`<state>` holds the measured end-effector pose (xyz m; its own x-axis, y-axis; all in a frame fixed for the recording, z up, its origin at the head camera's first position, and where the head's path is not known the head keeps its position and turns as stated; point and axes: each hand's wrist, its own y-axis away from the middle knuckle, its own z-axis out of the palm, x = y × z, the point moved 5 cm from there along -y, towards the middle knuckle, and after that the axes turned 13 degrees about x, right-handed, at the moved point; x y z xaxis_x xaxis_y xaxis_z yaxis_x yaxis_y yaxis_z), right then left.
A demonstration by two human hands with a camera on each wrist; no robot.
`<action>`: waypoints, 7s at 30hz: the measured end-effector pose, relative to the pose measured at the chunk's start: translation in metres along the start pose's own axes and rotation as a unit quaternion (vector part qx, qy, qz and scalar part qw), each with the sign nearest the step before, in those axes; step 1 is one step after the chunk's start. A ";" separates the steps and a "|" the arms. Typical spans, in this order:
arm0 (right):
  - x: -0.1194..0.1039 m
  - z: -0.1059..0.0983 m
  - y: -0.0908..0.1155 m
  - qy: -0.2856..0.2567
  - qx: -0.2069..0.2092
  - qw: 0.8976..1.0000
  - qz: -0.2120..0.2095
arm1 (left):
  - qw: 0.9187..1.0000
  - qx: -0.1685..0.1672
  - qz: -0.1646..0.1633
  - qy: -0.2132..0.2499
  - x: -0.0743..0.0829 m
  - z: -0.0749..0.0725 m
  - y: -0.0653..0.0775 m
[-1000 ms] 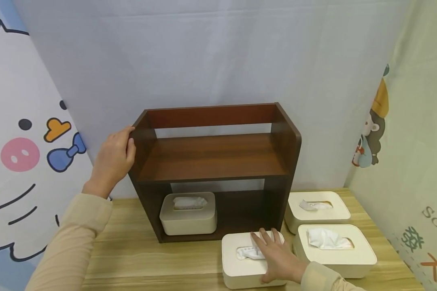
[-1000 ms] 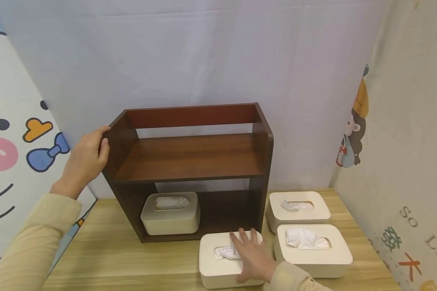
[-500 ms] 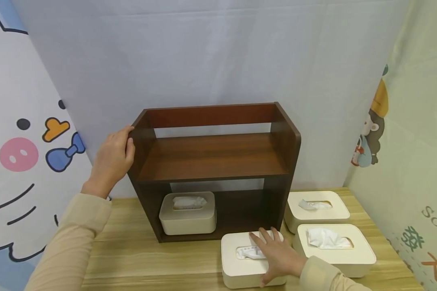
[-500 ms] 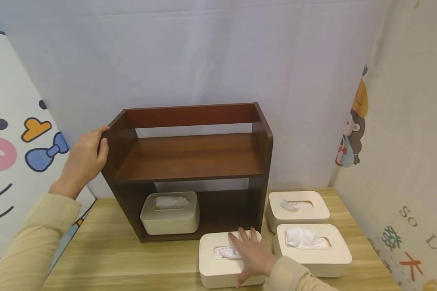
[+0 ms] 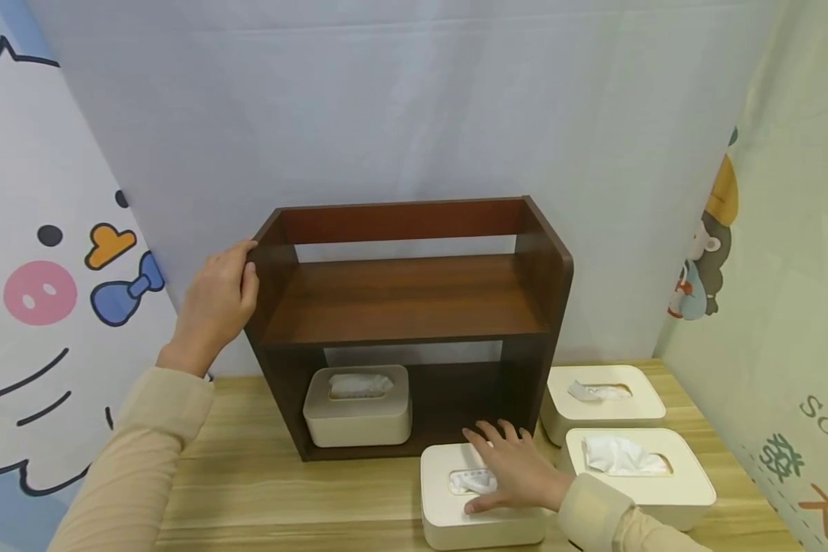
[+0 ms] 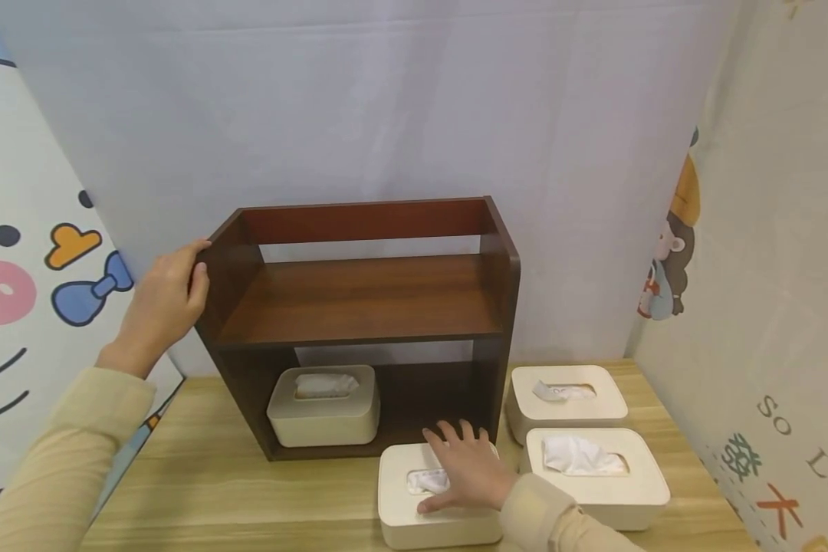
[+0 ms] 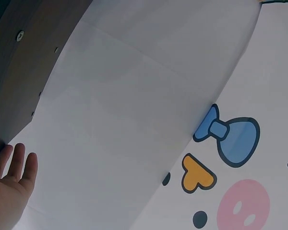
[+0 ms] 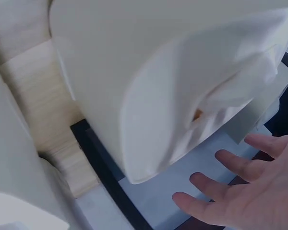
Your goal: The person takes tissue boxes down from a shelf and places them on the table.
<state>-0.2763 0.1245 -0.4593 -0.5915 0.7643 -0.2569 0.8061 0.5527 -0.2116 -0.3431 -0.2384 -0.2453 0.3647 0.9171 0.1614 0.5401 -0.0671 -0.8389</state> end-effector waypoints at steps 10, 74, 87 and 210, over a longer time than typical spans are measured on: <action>-0.012 0.003 -0.032 -0.017 0.014 1.000 0.006 | 1.000 -0.008 -0.007 0.001 -0.002 0.000 0.000; -0.050 0.070 -0.169 0.016 -0.017 0.998 0.061 | 1.000 -0.007 -0.015 0.007 -0.005 0.003 0.001; -0.060 0.069 -0.169 0.028 -0.065 0.995 0.076 | 1.000 -0.003 -0.016 0.009 -0.005 0.002 0.001; -0.136 0.085 -0.075 0.105 -0.041 0.993 -0.042 | 1.000 0.001 -0.023 0.019 -0.002 0.003 0.001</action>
<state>-0.2579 -0.0487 -0.4893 -0.6461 0.7624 -0.0374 0.7585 0.6357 -0.1434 -0.3457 -0.2393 -0.2479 0.3672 0.9038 0.2198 0.5555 -0.0235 -0.8312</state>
